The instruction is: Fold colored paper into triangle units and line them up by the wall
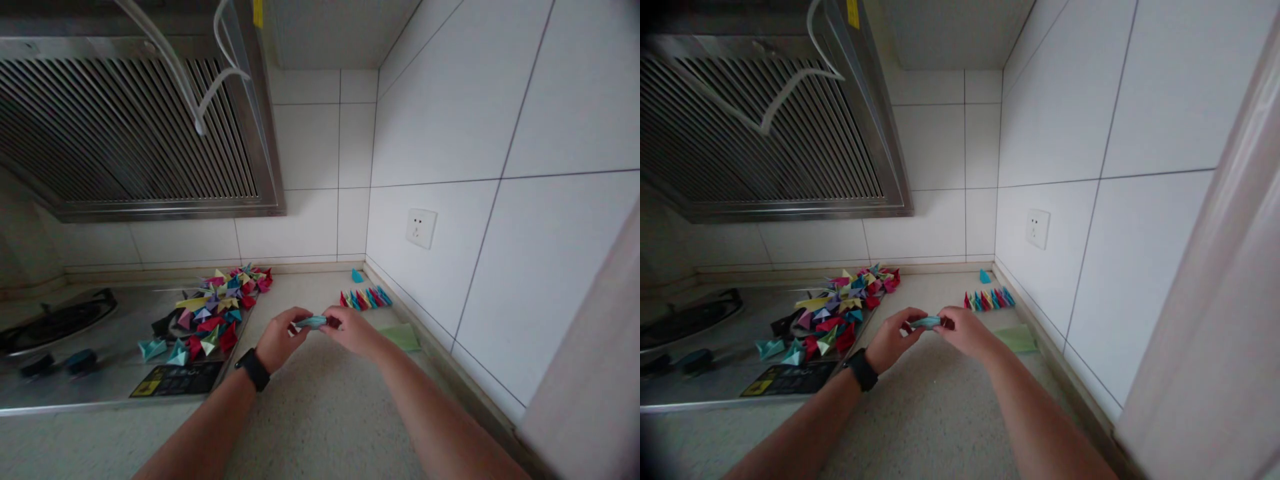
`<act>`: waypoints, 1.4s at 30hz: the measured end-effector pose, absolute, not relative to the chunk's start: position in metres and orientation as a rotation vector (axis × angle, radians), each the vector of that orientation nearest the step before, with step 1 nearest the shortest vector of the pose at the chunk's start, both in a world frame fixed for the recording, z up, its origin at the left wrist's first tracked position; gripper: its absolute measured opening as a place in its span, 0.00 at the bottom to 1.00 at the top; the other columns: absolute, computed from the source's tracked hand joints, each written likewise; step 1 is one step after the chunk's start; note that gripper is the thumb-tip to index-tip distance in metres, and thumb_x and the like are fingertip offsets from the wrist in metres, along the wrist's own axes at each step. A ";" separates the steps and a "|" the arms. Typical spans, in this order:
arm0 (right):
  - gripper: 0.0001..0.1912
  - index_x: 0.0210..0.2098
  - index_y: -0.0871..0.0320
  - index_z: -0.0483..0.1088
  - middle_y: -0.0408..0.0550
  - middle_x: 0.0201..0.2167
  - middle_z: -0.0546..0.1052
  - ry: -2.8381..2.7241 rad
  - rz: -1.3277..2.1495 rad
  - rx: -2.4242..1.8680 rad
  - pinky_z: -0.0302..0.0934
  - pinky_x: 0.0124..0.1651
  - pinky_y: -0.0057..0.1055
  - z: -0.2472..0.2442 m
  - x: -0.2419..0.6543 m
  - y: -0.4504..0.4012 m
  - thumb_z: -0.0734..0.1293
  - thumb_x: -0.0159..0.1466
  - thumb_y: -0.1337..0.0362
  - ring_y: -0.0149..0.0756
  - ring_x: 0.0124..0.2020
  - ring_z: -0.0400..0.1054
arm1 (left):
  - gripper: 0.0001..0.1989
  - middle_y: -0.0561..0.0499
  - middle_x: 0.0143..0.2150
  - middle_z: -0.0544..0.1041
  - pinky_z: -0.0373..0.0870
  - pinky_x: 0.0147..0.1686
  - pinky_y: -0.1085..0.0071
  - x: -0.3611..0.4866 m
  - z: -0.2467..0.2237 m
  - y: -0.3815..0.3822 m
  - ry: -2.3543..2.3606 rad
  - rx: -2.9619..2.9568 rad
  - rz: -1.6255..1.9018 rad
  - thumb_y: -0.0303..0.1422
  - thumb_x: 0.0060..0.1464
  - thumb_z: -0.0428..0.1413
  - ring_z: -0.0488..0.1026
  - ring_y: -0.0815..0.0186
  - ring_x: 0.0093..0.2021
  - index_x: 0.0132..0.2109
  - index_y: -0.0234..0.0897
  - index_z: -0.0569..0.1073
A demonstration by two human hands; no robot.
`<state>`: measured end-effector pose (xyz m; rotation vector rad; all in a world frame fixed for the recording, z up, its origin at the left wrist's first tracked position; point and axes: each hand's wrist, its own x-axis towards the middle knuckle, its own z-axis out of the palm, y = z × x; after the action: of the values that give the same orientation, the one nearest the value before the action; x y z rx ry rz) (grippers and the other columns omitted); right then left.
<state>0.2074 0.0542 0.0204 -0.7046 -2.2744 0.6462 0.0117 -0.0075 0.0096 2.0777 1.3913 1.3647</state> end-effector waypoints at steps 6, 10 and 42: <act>0.09 0.37 0.59 0.71 0.43 0.28 0.73 -2.273 0.760 -0.640 0.58 0.33 0.26 0.019 0.202 0.051 0.65 0.61 0.60 0.31 0.29 0.66 | 0.16 0.48 0.39 0.76 0.68 0.31 0.74 0.011 0.001 -0.012 1.418 2.043 1.299 0.33 0.51 0.56 0.72 0.67 0.35 0.48 0.39 0.71; 0.09 0.36 0.59 0.72 0.43 0.27 0.73 -2.274 0.767 -0.644 0.58 0.34 0.26 0.018 0.201 0.050 0.65 0.61 0.59 0.31 0.29 0.65 | 0.15 0.47 0.40 0.77 0.67 0.34 0.72 0.010 0.001 -0.009 1.373 2.011 1.184 0.37 0.52 0.56 0.72 0.65 0.36 0.47 0.39 0.74; 0.14 0.29 0.58 0.65 0.41 0.21 0.71 -2.141 1.134 -0.746 0.58 0.28 0.25 0.006 0.203 0.059 0.64 0.61 0.54 0.29 0.23 0.65 | 0.17 0.52 0.25 0.72 0.63 0.20 0.77 0.007 -0.018 0.006 1.229 1.573 1.238 0.44 0.50 0.56 0.68 0.71 0.23 0.37 0.33 0.73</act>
<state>0.2029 0.0589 0.0056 -0.7458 -2.1406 1.1339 0.0068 0.0064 -0.0175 1.5726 1.2292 1.2377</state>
